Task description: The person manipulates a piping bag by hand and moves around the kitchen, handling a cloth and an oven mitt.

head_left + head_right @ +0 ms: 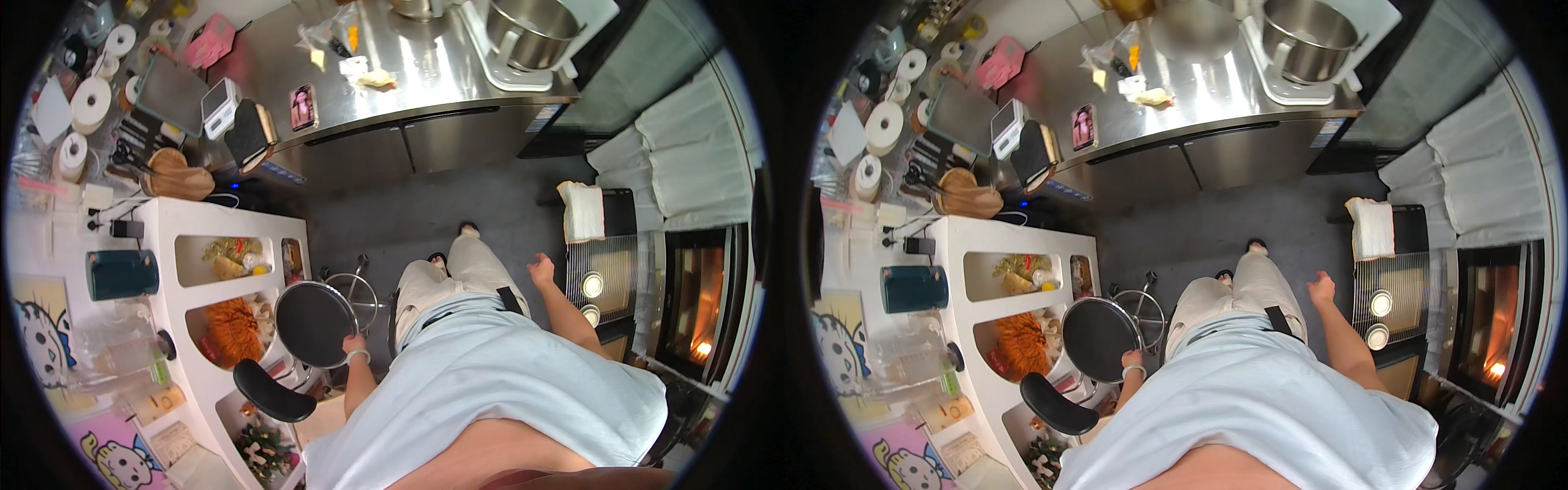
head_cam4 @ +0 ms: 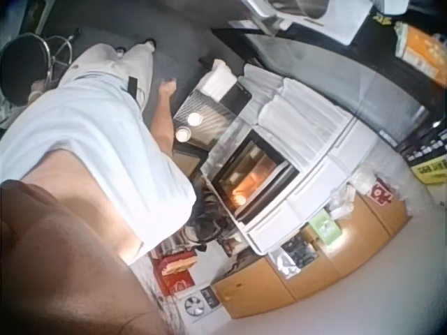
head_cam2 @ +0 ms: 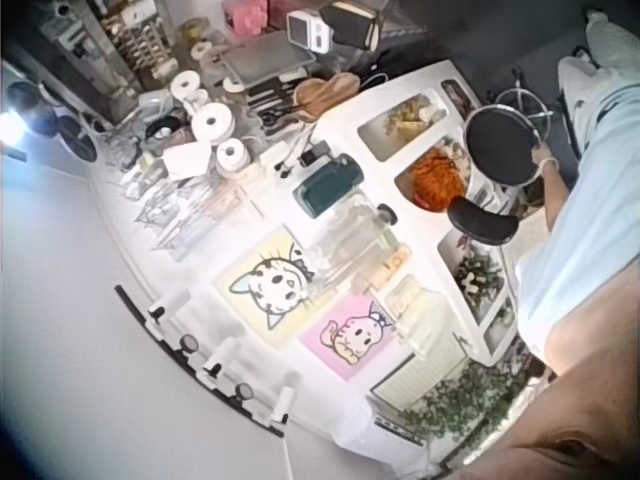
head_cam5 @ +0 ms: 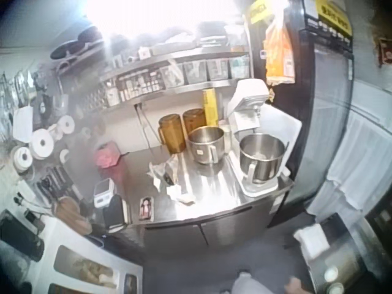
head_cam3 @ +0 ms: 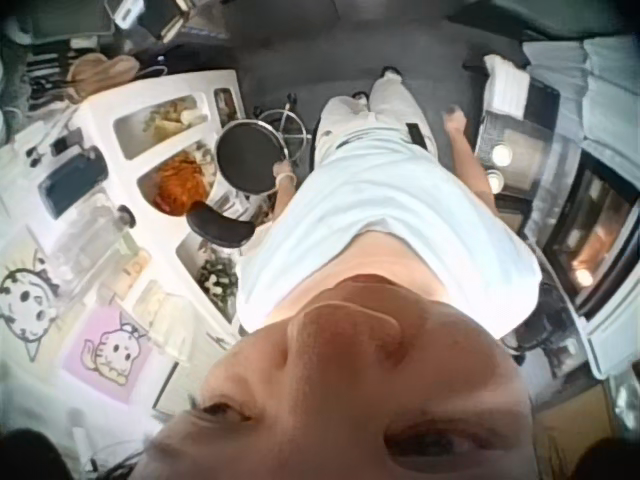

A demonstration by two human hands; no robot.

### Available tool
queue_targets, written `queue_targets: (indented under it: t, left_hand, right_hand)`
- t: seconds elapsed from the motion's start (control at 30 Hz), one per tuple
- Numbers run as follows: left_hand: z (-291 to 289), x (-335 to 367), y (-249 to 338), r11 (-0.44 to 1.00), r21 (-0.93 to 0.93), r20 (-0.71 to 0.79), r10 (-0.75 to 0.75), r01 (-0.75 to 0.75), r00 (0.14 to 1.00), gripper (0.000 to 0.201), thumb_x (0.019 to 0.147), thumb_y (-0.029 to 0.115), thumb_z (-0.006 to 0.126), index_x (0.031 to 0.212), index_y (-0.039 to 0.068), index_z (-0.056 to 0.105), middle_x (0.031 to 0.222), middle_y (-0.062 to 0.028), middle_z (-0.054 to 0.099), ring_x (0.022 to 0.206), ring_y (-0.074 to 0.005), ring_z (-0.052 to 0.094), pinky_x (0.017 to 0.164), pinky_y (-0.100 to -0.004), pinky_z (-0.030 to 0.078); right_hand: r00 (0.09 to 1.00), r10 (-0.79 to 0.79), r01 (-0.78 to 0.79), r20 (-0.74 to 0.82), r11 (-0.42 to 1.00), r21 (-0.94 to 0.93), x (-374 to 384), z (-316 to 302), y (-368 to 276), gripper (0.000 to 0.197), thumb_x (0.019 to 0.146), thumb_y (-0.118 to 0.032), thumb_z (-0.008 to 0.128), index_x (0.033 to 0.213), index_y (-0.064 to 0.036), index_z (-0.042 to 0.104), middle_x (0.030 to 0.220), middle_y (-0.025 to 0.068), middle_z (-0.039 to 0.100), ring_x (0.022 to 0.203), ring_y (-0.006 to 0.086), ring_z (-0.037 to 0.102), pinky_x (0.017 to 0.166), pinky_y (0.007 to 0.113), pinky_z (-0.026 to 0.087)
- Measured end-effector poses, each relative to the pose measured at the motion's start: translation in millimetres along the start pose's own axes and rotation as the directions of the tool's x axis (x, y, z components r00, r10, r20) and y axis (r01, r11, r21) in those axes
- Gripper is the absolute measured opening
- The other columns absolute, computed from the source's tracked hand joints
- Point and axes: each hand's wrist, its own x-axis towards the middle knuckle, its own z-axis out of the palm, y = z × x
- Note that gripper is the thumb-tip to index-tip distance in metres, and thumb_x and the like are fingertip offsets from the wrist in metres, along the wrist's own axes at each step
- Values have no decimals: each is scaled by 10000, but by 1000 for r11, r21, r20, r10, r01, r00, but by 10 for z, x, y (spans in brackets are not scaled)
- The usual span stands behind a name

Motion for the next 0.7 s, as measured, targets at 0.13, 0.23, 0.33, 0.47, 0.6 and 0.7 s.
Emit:
queue_targets:
  t: [0.13, 0.23, 0.33, 0.47, 0.6, 0.7]
  left_hand:
    - [195, -156, -218, 1000, -16, -34, 25, -25, 999, 417, 642, 162, 649, 997, -52, 598, 969, -230, 615, 930, -340, 587, 823, -379, 449]
    - [228, -218, -352, 999, 37, -52, -6, 8, 999, 344, 641, 179, 647, 900, -45, 626, 926, -231, 621, 898, -360, 586, 796, -402, 449]
    - [272, -231, -222, 980, 140, 102, -157, 142, 982, 301, 636, 214, 637, 795, -42, 631, 885, -231, 622, 876, -371, 580, 771, -411, 450]
    - [-12, 235, -429, 925, 270, 197, 219, -268, 956, 293, 650, 246, 597, 749, -28, 631, 838, -228, 620, 824, -399, 578, 743, -433, 445]
    - [226, 419, 423, 895, 392, 113, 184, -214, 976, 290, 684, 214, 608, 798, -52, 624, 864, -248, 617, 804, -384, 595, 735, -421, 458]
    - [318, 310, 1569, 957, -288, -166, -16, -33, 986, 333, 654, 82, 667, 935, -80, 591, 857, -237, 624, 724, -349, 607, 696, -372, 479]
  right_hand:
    - [991, -109, 116, 75, 988, -102, 358, 131, -407, 403, 643, -140, 680, 1015, -13, 592, 810, 155, 632, 793, 291, 621, 731, 363, 488]
    - [972, -219, 227, 88, 968, -104, 617, 306, -780, 384, 643, -135, 663, 998, -6, 596, 805, 169, 625, 780, 297, 619, 719, 367, 487]
    - [935, -347, 353, 80, 933, -74, 1003, 463, -1161, 350, 652, -121, 652, 976, 3, 599, 789, 172, 620, 766, 299, 615, 704, 372, 485]
    - [908, -367, 356, 201, 930, 91, 1111, 570, -2005, 277, 695, -111, 642, 949, -6, 610, 788, 168, 629, 740, 284, 622, 678, 368, 491]
    - [745, -661, 589, 92, 715, 376, 1220, 161, -3266, 186, 751, -105, 614, 897, 10, 610, 723, 139, 605, 616, 231, 586, 584, 324, 470]
    - [591, -805, 729, -50, 507, 459, 1399, -70, -4310, 141, 783, -96, 594, 872, 12, 614, 749, 138, 600, 596, 246, 570, 564, 318, 455]
